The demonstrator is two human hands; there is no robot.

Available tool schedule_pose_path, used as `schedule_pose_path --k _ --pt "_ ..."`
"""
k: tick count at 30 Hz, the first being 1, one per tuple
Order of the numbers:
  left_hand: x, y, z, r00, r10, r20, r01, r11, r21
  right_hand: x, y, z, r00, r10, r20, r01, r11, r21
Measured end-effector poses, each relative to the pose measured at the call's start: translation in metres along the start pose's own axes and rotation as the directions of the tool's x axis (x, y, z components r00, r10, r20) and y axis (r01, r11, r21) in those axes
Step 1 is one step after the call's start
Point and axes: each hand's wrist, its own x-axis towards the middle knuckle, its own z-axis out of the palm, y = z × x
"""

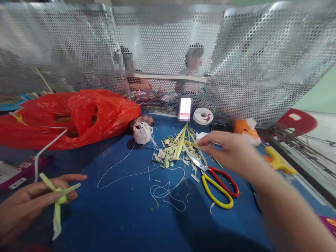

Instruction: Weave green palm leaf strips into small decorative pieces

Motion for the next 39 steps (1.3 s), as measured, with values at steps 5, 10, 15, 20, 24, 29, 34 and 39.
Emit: schedule_pose_path --k 5,10,15,20,24,29,34,39 --pt "-0.006 0.015 0.049 0.998 0.036 0.055 -0.022 0.973 -0.228 0.026 -0.014 0.091 0.975 -0.059 0.214 0.055 0.998 0.026" --pt "-0.004 0.034 0.113 0.986 0.024 0.165 0.040 0.926 -0.375 0.034 -0.008 0.136 0.974 -0.060 0.217 0.054 0.998 0.036" --pt "0.008 0.045 0.147 0.954 -0.037 0.299 0.187 0.851 -0.490 0.033 -0.006 0.125 0.987 -0.013 0.158 -0.009 0.990 0.139" --pt "0.022 0.052 0.170 0.869 -0.141 0.475 0.401 0.764 -0.506 0.032 -0.013 0.111 0.984 0.105 0.147 -0.151 0.924 0.350" --pt "0.026 0.055 0.190 0.850 -0.238 0.470 0.485 0.703 -0.520 0.030 -0.026 0.107 0.961 0.156 0.229 -0.265 0.762 0.591" --pt "0.026 0.052 0.198 0.836 -0.264 0.481 0.511 0.693 -0.508 0.029 -0.035 0.106 0.871 0.291 0.396 -0.479 0.328 0.814" --pt "0.023 0.042 0.195 0.801 -0.141 0.582 0.446 0.790 -0.422 0.029 -0.034 0.103 0.855 0.327 0.403 -0.496 0.286 0.820" --pt "0.020 0.038 0.191 0.772 -0.137 0.620 0.486 0.756 -0.439 0.031 -0.032 0.099 0.840 0.352 0.413 -0.506 0.234 0.830"
